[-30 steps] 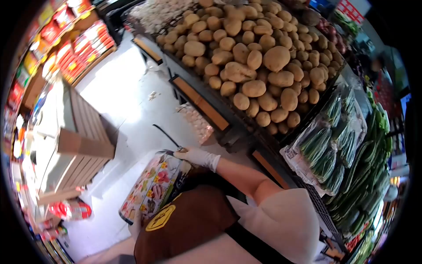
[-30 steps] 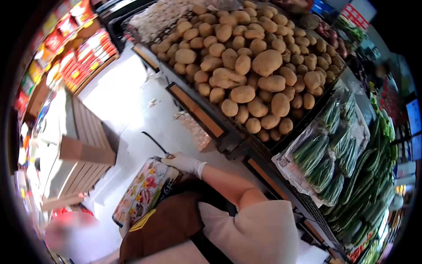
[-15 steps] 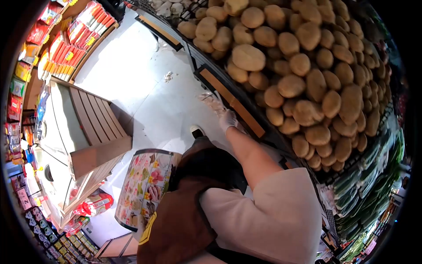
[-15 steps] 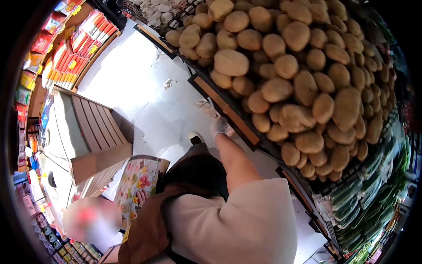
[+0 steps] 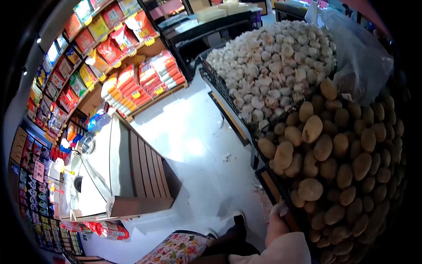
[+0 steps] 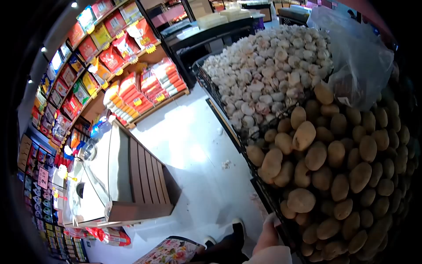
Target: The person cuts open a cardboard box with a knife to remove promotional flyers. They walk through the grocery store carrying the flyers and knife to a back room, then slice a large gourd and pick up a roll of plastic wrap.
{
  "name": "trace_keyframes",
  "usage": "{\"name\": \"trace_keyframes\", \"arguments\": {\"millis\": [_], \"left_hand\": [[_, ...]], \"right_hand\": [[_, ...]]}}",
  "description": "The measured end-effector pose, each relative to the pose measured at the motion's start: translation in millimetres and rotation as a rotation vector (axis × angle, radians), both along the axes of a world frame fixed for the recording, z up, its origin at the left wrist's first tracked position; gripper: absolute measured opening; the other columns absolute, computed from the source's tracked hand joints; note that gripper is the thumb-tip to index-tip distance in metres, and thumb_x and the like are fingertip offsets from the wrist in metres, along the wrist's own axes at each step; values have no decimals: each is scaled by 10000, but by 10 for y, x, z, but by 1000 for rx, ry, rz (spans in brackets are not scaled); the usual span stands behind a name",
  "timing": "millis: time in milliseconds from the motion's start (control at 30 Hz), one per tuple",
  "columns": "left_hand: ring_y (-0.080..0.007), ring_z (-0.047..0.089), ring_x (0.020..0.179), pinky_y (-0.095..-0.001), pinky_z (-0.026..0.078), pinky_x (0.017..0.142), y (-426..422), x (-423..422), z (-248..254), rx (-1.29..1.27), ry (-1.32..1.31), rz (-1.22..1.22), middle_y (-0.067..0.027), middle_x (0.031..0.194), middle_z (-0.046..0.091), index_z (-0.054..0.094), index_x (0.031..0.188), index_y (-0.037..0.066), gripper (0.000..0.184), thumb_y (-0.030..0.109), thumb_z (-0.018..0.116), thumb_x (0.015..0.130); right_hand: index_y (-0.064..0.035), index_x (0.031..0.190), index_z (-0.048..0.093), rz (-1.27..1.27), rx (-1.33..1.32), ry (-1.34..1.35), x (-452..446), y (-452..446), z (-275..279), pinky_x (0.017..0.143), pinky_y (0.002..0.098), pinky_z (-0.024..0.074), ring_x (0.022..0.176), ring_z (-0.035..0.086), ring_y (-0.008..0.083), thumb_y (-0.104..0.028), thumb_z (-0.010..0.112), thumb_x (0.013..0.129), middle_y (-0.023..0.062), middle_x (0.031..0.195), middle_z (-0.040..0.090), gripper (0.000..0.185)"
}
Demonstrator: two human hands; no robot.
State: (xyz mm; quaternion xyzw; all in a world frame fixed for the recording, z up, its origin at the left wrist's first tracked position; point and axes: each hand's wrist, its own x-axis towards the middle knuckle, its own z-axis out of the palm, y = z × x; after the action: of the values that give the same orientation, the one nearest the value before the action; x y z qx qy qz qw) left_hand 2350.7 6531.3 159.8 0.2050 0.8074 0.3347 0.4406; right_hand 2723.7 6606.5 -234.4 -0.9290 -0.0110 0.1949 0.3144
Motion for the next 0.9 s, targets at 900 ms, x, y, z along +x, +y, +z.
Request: {"name": "trace_keyframes", "arguments": {"millis": [900], "left_hand": [[-192, 597, 759, -345, 477, 606, -138, -392, 144, 79, -192, -1304, -91, 916, 622, 604, 1001, 25, 229, 202, 594, 855]], "right_hand": [[-1, 900, 597, 456, 985, 1442, -2336, -2979, 2033, 577, 225, 474, 644, 600, 113, -130, 605, 823, 60, 750, 628, 151]]}}
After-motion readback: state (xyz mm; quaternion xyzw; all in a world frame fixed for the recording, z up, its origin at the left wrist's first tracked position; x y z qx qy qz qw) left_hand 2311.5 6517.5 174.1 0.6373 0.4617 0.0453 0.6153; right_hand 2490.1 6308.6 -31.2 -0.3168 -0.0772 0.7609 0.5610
